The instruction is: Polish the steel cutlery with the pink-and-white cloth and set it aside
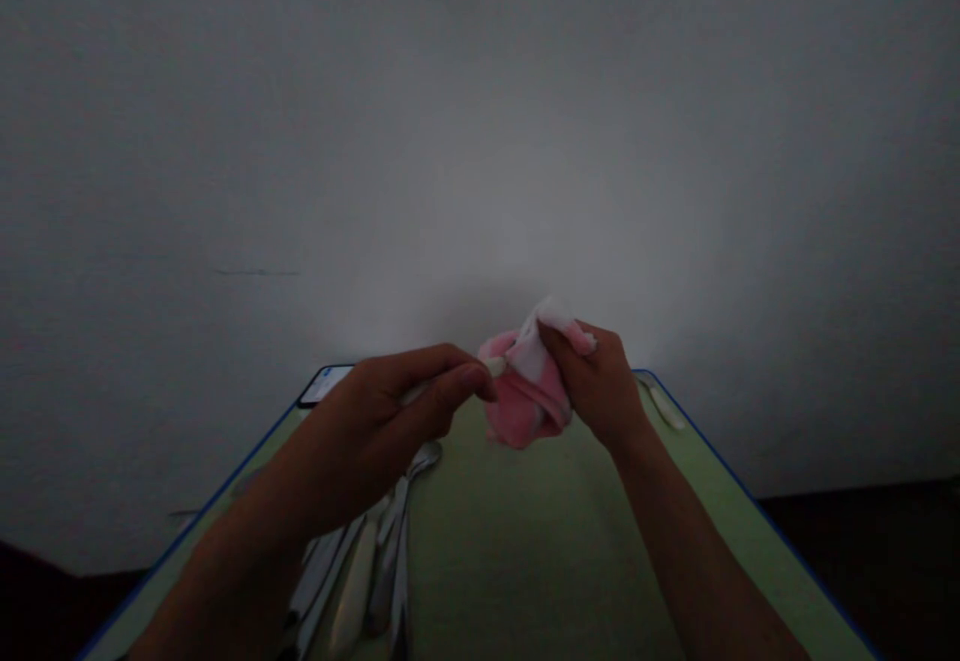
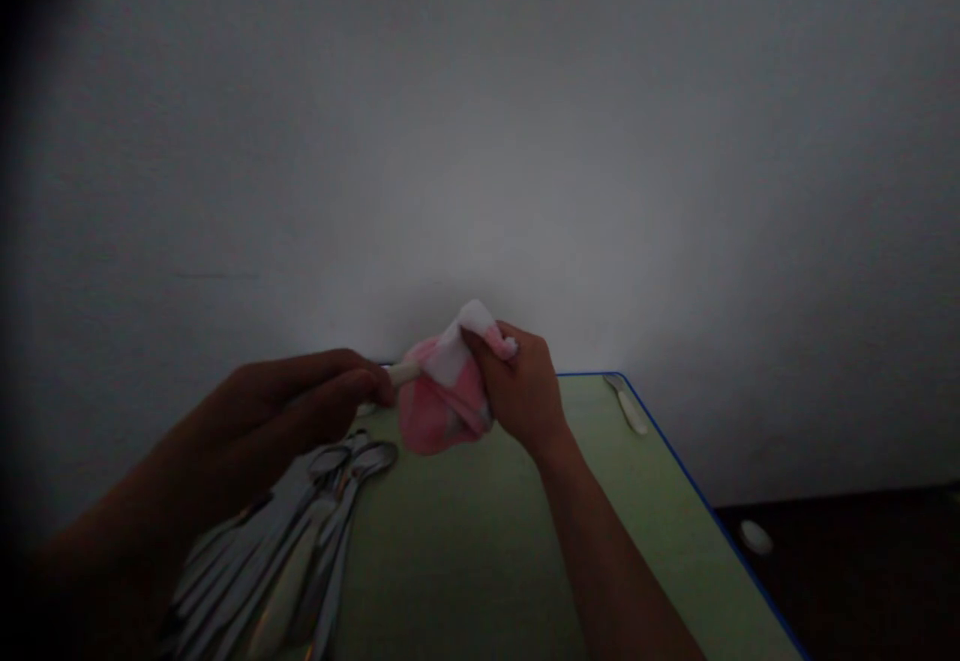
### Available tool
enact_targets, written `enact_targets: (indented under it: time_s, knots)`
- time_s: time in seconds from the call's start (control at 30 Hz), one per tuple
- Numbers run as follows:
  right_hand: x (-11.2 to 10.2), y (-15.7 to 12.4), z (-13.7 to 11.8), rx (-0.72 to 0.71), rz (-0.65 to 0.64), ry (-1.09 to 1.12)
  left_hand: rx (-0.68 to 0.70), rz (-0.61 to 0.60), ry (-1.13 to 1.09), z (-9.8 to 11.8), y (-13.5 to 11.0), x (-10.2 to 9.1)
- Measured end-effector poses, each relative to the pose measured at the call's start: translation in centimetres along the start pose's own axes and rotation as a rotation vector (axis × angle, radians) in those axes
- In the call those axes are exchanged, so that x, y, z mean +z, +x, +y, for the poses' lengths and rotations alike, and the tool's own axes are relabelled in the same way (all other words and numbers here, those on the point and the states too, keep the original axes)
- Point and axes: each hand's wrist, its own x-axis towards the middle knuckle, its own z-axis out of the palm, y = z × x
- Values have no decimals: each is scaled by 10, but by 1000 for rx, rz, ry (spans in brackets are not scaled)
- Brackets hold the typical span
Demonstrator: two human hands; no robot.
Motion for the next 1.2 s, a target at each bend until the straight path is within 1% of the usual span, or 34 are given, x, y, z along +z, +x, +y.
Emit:
enact_targets:
  time_s: [0.1, 0.17, 0.23, 0.3, 0.37, 0.43, 0.5, 0.57, 0.63, 0.7, 0.8, 0.87, 0.93, 1.03, 1.1, 1.2]
  knots:
    - [15, -6, -3, 119, 222, 190, 42, 64, -12, 0, -1, 3]
    - [28, -12, -3, 213, 280, 343, 65, 81, -55, -5, 2, 9]
    - [38, -17, -3, 285, 253, 473, 75, 67, -140, -12, 7, 17]
    - [46, -19, -2, 342, 205, 557, 74, 55, -217, -19, 14, 27]
    - [50, -19, -1, 391, 179, 641, 75, 32, -212, -25, 19, 35]
    - [51, -16, 0, 441, 149, 778, 84, 19, -186, -27, 22, 40]
    - [50, -12, 1, 493, 110, 934, 99, 11, -165, -27, 23, 42]
    - [47, -7, 3, 543, 84, 1032, 114, 2, -146, -26, 23, 41]
    - [41, -2, 5, 574, 108, 1074, 113, -15, -138, -26, 22, 39]
    - [33, 3, 7, 577, 179, 1103, 91, -33, -162, -26, 20, 36]
    - [23, 9, 7, 559, 269, 1151, 56, -78, -259, -26, 17, 34]
    - [20, 10, 5, 562, 278, 1177, 46, -110, -340, -28, 17, 35]
    - [21, 8, 1, 566, 253, 1219, 45, -130, -415, -29, 19, 40]
    - [27, 5, -6, 586, 134, 1286, 56, -150, -496, -31, 22, 52]
    - [28, 2, -10, 601, 70, 1287, 65, -153, -537, -31, 24, 58]
    - [24, 2, -13, 588, 54, 1270, 71, -162, -613, -33, 25, 62]
